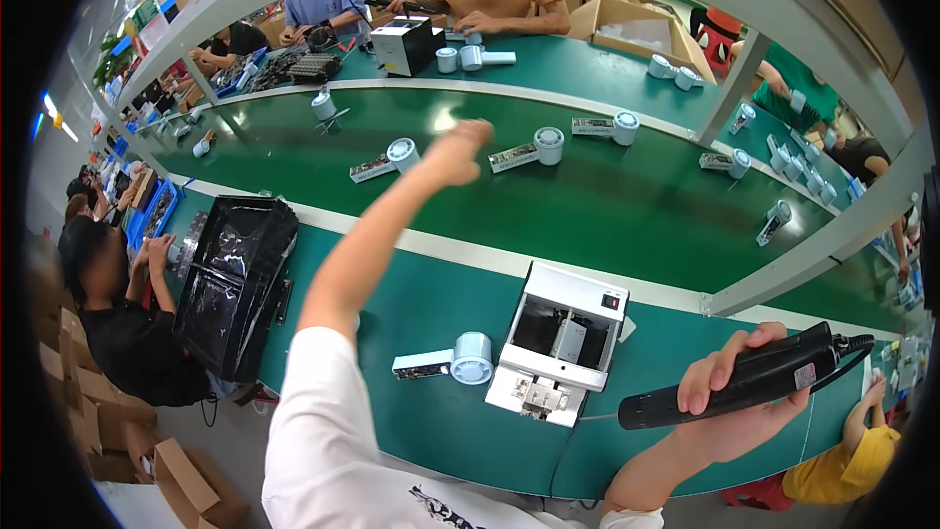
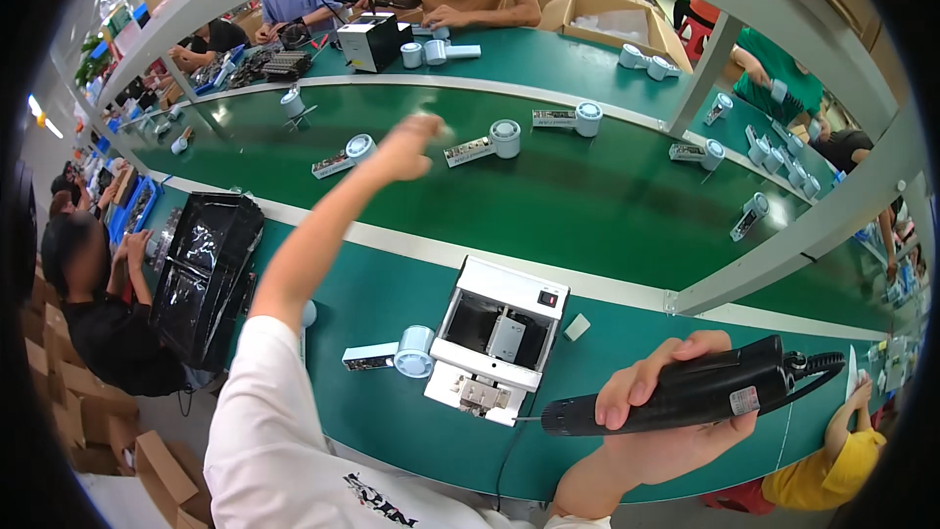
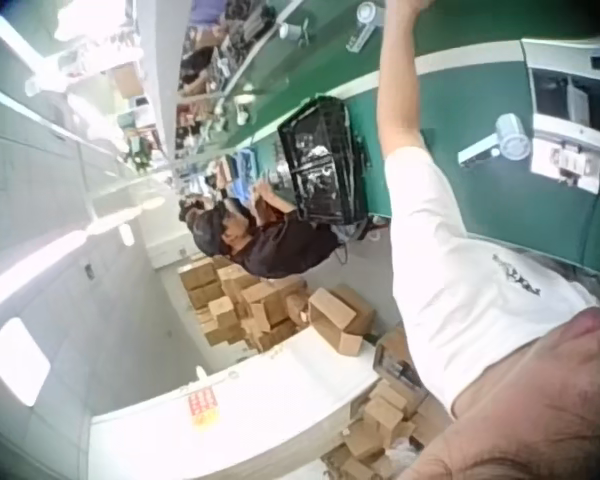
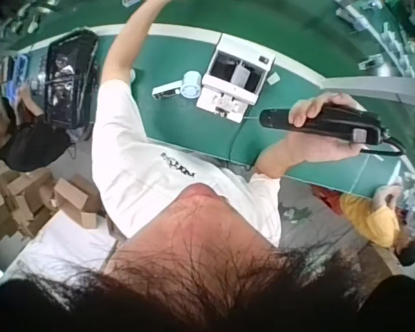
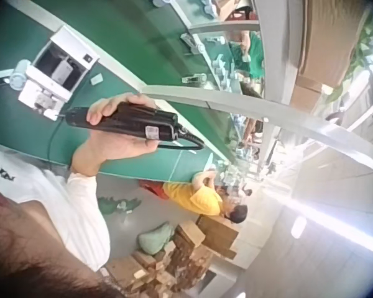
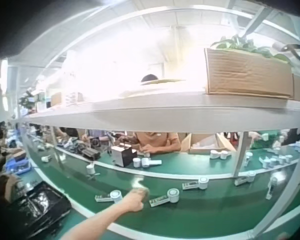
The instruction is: Fasten a circuit board component onto a small fan assembly using an electric screwdriver.
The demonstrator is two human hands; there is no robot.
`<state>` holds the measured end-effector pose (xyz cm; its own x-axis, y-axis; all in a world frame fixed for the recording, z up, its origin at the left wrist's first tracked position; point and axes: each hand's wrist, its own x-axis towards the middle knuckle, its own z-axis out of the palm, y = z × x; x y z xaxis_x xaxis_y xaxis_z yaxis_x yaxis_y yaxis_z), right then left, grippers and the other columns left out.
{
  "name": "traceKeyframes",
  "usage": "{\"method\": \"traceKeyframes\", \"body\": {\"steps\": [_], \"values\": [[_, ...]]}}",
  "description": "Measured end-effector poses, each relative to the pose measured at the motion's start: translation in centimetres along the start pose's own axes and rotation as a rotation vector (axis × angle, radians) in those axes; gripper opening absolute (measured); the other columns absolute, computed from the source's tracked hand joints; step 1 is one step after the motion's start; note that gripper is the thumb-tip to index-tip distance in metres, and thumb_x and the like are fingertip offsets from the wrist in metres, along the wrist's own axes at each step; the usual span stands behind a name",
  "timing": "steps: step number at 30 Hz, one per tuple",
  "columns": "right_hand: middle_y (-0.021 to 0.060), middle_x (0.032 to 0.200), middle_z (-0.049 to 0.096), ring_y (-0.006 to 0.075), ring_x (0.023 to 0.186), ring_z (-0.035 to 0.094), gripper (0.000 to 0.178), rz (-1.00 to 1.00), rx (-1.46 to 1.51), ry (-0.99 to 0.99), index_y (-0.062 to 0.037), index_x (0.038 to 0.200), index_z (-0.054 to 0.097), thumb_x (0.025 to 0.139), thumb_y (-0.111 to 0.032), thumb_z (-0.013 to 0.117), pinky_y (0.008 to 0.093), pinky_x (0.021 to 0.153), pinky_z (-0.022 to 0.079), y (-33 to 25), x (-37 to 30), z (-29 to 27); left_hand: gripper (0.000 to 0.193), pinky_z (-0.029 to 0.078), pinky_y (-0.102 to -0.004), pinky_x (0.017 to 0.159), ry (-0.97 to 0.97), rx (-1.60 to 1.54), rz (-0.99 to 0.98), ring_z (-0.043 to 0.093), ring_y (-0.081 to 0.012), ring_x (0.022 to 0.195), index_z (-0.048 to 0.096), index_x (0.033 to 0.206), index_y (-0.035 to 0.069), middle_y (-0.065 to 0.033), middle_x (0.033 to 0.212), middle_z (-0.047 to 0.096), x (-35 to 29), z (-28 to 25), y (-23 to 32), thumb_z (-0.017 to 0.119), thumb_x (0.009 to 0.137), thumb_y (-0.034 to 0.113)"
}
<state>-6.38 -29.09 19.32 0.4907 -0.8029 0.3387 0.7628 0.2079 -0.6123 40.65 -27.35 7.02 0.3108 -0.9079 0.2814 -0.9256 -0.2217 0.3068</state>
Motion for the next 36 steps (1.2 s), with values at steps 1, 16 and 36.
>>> {"method": "traceKeyframes", "body": {"steps": [1, 16, 36], "values": [[0.0190, 0.069, 0.054, 0.0286, 0.042, 0.053, 0.064, 0.000, -0.016, -0.055, 0.0018, 0.109, 0.043, 0.096, -0.060, 0.031, 0.0394, 0.037, 0.045, 0.1, 0.3, 0.0, 0.056, 0.046, -0.0430, 0.098, 0.045, 0.207, -0.061, 0.054, -0.0384, 0.116, 0.050, 0.120, 0.006, -0.0192, 0.116, 0.060, -1.6, -2.0, -2.5, 0.061, 0.066, 0.000], [0.0219, 0.072, 0.055, 0.0306, 0.044, 0.054, 0.068, 0.026, 0.154, -0.162, 0.0035, 0.110, 0.042, 0.094, -0.062, 0.038, 0.0411, 0.041, 0.047, -1.8, -1.4, 0.0, 0.071, 0.054, -0.0527, 0.076, -0.054, 0.482, -0.454, 0.065, -0.0449, 0.090, 0.038, 0.137, 0.009, -0.0235, 0.092, 0.067, -13.6, -8.6, -1.9, 0.072, 0.075, 0.007], [0.0183, 0.071, 0.056, 0.0250, 0.050, 0.054, 0.084, 0.151, -0.119, -0.179, 0.0064, 0.105, 0.054, 0.087, -0.071, 0.028, 0.0333, 0.044, 0.048, 6.0, -4.8, 4.6, 0.024, 0.046, -0.0412, 0.051, 0.451, -0.148, -0.699, 0.057, -0.0310, 0.053, 0.054, 0.083, 0.003, -0.0111, 0.063, 0.056, -37.8, 2.6, 33.0, 0.076, 0.075, 0.011]]}}
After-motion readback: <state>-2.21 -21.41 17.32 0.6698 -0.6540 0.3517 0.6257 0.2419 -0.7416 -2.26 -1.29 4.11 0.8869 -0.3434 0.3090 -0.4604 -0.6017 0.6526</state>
